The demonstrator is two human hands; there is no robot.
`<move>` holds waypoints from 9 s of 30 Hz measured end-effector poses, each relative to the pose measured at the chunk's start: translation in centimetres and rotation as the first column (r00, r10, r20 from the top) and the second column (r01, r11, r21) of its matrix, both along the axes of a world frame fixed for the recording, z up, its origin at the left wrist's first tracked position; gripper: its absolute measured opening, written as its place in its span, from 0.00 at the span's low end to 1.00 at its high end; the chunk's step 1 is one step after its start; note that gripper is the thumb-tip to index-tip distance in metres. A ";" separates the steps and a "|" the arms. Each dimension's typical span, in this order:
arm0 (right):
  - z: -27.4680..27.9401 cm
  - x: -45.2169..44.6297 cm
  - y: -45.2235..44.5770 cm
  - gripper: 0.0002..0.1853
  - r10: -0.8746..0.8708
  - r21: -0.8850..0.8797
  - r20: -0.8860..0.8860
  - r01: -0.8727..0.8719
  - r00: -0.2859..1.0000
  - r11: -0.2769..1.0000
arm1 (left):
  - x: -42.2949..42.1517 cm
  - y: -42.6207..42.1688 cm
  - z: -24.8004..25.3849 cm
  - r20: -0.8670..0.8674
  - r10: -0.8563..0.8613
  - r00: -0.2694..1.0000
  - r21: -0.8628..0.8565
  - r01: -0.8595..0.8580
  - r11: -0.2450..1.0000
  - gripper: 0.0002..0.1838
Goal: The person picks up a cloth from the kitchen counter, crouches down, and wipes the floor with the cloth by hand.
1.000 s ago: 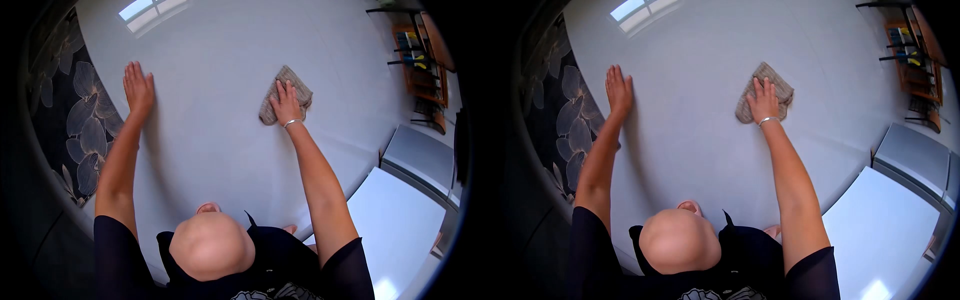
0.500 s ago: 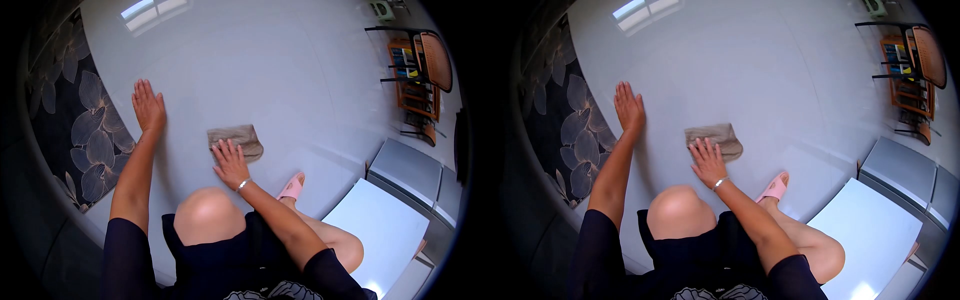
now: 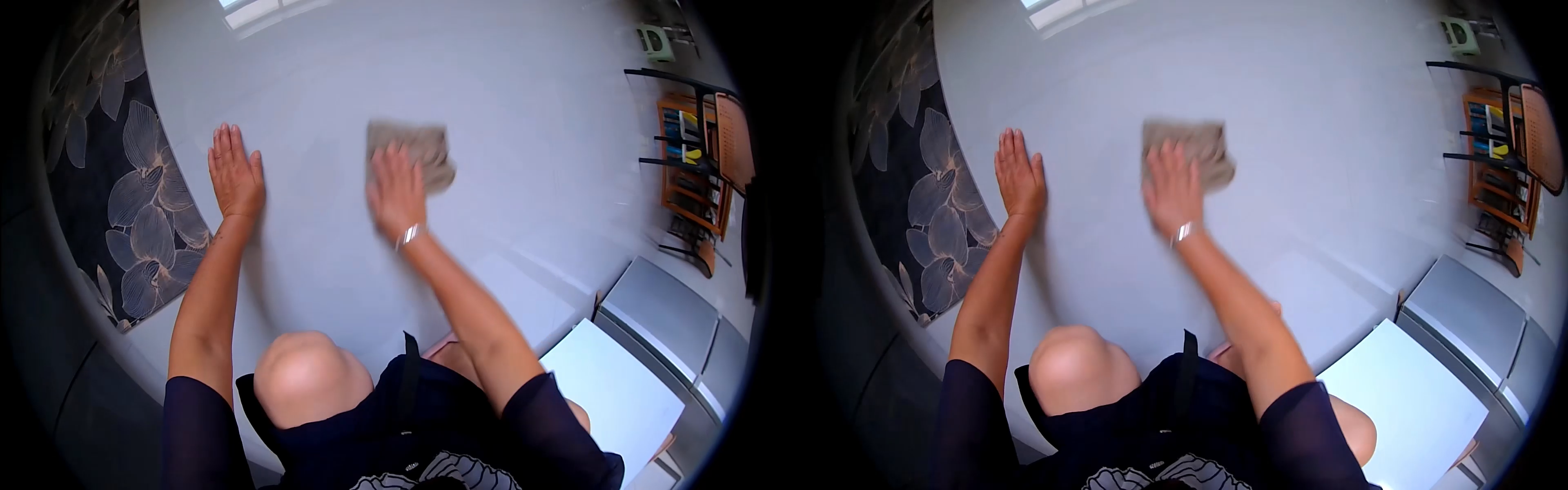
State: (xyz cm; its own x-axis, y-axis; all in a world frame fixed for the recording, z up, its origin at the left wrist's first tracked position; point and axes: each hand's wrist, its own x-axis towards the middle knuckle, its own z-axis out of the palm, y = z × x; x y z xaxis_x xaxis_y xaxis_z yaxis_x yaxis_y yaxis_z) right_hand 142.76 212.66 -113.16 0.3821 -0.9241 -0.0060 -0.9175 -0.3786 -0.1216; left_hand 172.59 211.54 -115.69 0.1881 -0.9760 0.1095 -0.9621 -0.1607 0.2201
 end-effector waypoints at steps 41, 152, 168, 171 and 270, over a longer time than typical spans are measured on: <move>2.1 3.5 17.0 0.34 0.551 0.244 0.243 -0.600 0.798 0.762 | 8.3 6.2 1.4 -0.260 0.024 0.965 -0.195 -0.076 0.978 0.31; -0.7 -30.5 -8.0 0.29 -0.269 -0.030 0.035 0.270 0.963 0.963 | -20.8 10.8 12.8 -0.310 -0.437 0.844 0.536 0.535 0.653 0.38; -1.6 -40.2 -0.1 0.29 -0.398 -0.056 0.072 0.402 0.914 0.914 | -33.2 10.1 7.6 -0.084 -0.417 0.905 0.661 0.364 0.656 0.69; -1.4 -40.3 -0.8 0.30 -0.425 -0.055 -0.079 0.422 0.902 0.905 | -33.1 10.1 7.6 -0.120 -0.377 0.918 0.695 0.349 0.629 0.71; 1.6 -32.5 -9.8 0.29 -0.491 0.147 0.238 0.468 0.838 0.871 | -46.8 -19.0 2.0 -0.121 -0.991 0.050 0.100 0.994 0.038 0.37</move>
